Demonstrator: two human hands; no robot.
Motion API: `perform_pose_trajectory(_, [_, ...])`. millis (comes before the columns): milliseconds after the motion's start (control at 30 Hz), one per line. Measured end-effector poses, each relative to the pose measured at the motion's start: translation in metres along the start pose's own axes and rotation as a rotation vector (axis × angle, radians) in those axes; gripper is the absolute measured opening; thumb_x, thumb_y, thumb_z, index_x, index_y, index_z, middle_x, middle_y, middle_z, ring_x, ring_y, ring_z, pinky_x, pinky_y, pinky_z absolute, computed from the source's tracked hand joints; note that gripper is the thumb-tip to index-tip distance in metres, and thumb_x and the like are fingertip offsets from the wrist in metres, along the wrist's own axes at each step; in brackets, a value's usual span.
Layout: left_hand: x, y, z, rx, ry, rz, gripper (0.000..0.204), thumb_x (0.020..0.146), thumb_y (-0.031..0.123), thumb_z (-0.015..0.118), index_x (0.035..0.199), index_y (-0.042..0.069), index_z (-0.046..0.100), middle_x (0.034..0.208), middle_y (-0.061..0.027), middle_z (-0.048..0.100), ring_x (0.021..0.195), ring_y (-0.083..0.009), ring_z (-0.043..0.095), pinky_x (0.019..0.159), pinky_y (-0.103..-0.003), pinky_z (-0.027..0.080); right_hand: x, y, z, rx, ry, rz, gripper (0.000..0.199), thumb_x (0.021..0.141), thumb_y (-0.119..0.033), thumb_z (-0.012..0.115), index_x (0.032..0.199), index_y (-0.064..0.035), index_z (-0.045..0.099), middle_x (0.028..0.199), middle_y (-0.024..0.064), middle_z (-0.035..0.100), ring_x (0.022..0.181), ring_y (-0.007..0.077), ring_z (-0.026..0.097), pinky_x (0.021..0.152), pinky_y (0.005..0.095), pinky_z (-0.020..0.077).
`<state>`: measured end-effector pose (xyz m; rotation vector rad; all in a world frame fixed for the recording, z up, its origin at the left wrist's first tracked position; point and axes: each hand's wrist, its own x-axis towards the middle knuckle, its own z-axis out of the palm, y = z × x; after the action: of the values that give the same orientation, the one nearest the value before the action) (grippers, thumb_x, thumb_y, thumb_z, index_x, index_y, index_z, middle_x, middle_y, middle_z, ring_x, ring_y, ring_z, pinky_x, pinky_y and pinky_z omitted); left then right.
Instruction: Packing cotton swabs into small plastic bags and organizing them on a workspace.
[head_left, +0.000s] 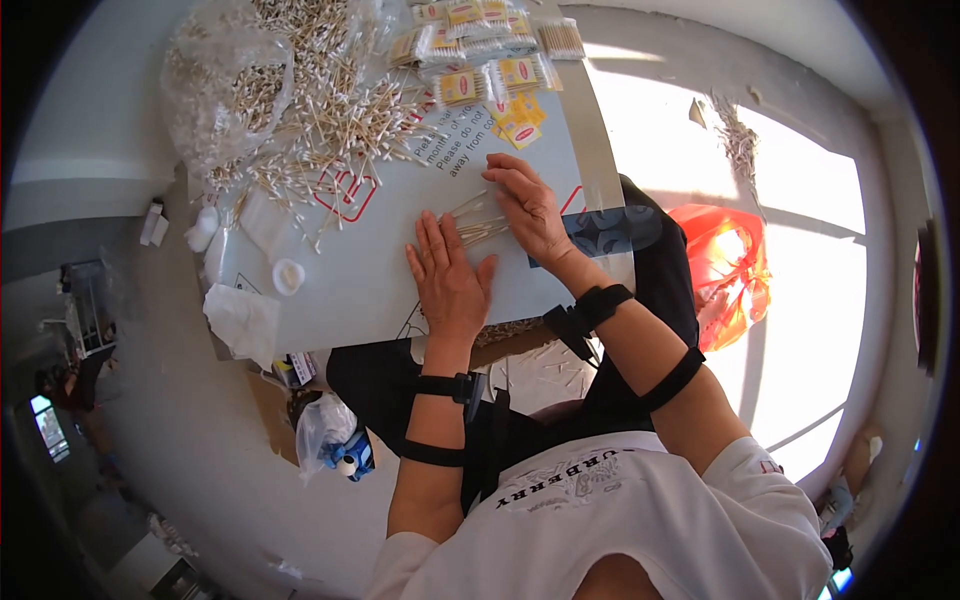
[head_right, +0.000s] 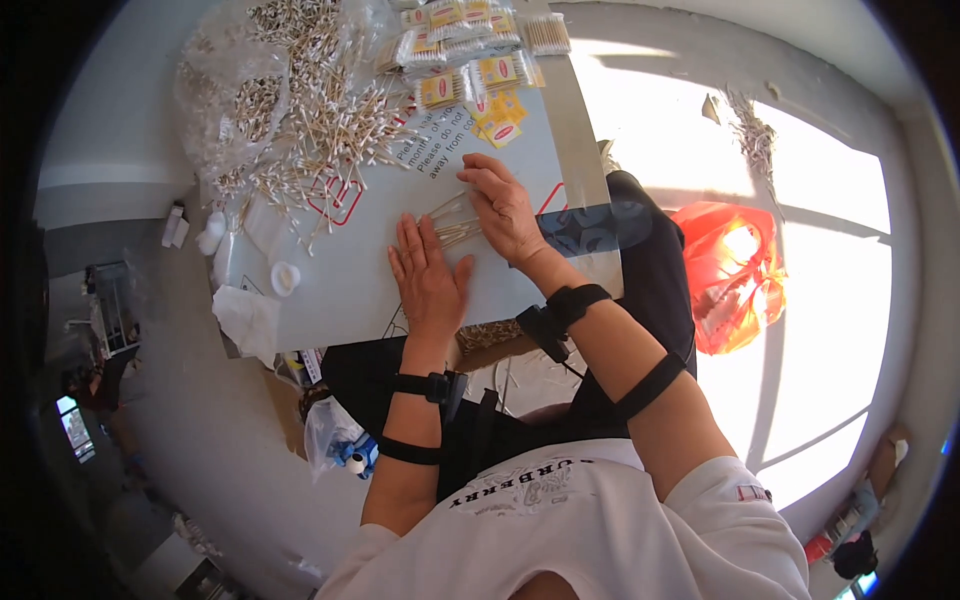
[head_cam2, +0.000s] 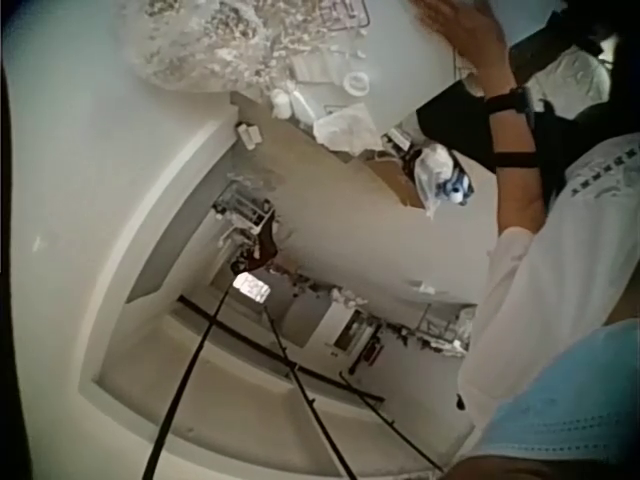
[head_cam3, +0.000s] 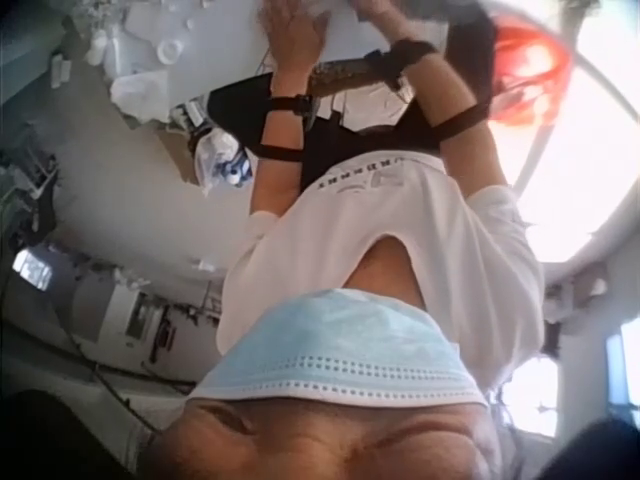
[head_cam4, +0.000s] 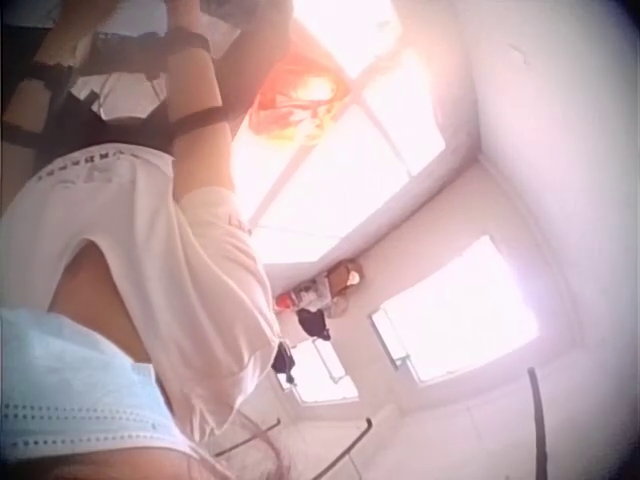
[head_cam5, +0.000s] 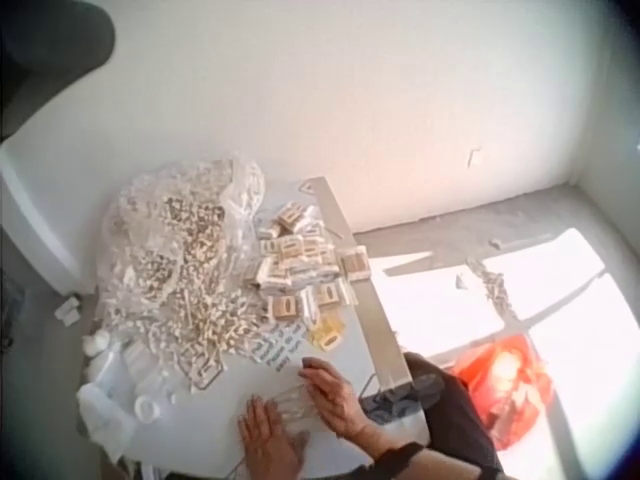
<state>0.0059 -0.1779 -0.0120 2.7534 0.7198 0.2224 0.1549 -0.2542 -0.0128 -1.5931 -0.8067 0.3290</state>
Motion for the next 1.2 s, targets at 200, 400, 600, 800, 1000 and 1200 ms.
perform_pose_trajectory(200, [0.026, 0.003, 0.012, -0.597, 0.362, -0.127, 0.065, 0.097, 0.027, 0.048, 0.148, 0.000, 0.018, 0.156, -0.0224, 0.009, 0.143, -0.0372, 0.015, 0.115, -0.047, 0.015, -0.015, -0.001, 0.020, 0.177, 0.284, 0.077, 0.029, 0.095, -0.005, 0.048, 0.122, 0.0014, 0.057, 0.136, 0.0129, 0.049, 0.126, 0.0230, 0.046, 0.105, 0.0293, 0.0334])
perform_pose_trajectory(400, [0.036, 0.012, 0.014, -0.891, 0.302, -0.115, 0.061, 0.100, 0.028, 0.043, 0.149, 0.002, 0.018, 0.155, -0.0207, 0.018, 0.144, -0.0355, 0.015, 0.116, -0.045, 0.014, -0.016, 0.005, 0.035, 0.387, 0.244, 0.163, 0.030, 0.098, -0.010, 0.048, 0.124, 0.0040, 0.055, 0.138, 0.0117, 0.048, 0.124, 0.0188, 0.046, 0.104, 0.0285, 0.0362])
perform_pose_trajectory(600, [0.011, -0.001, -0.003, 0.037, -0.065, 0.110, 0.077, 0.090, 0.038, 0.057, 0.148, 0.003, 0.022, 0.154, -0.0196, 0.020, 0.144, -0.0331, 0.016, 0.115, -0.053, 0.012, -0.020, 0.009, 0.004, 0.431, 0.245, 0.214, 0.027, 0.096, -0.006, 0.049, 0.120, 0.0047, 0.058, 0.134, 0.0109, 0.051, 0.122, 0.0178, 0.048, 0.104, 0.0278, 0.0372])
perform_pose_trajectory(800, [0.002, 0.007, -0.012, 0.054, -0.120, 0.100, 0.085, 0.086, 0.042, 0.061, 0.147, -0.001, 0.021, 0.154, -0.0200, 0.019, 0.145, -0.0328, 0.015, 0.114, -0.055, 0.009, -0.039, 0.003, 0.000, 0.359, 0.256, 0.204, 0.025, 0.094, -0.004, 0.051, 0.116, 0.0041, 0.060, 0.132, 0.0108, 0.052, 0.122, 0.0171, 0.048, 0.103, 0.0275, 0.0379])
perform_pose_trajectory(1000, [0.025, 0.010, -0.003, 0.075, -0.021, 0.064, 0.085, 0.083, 0.043, 0.065, 0.145, -0.001, 0.027, 0.154, -0.0198, 0.021, 0.145, -0.0322, 0.015, 0.114, -0.056, 0.009, -0.038, -0.011, 0.002, 0.256, 0.167, 0.227, 0.025, 0.091, 0.002, 0.052, 0.115, 0.0049, 0.059, 0.130, 0.0111, 0.054, 0.118, 0.0170, 0.050, 0.100, 0.0264, 0.0396])
perform_pose_trajectory(1200, [0.019, 0.014, 0.000, 0.001, -0.038, 0.114, 0.081, 0.084, 0.039, 0.064, 0.145, -0.001, 0.027, 0.153, -0.0225, 0.021, 0.144, -0.0345, 0.015, 0.115, -0.054, 0.010, -0.037, -0.004, -0.006, 0.163, 0.165, 0.242, 0.026, 0.093, -0.001, 0.051, 0.117, 0.0049, 0.058, 0.131, 0.0123, 0.052, 0.119, 0.0175, 0.050, 0.101, 0.0277, 0.0399])
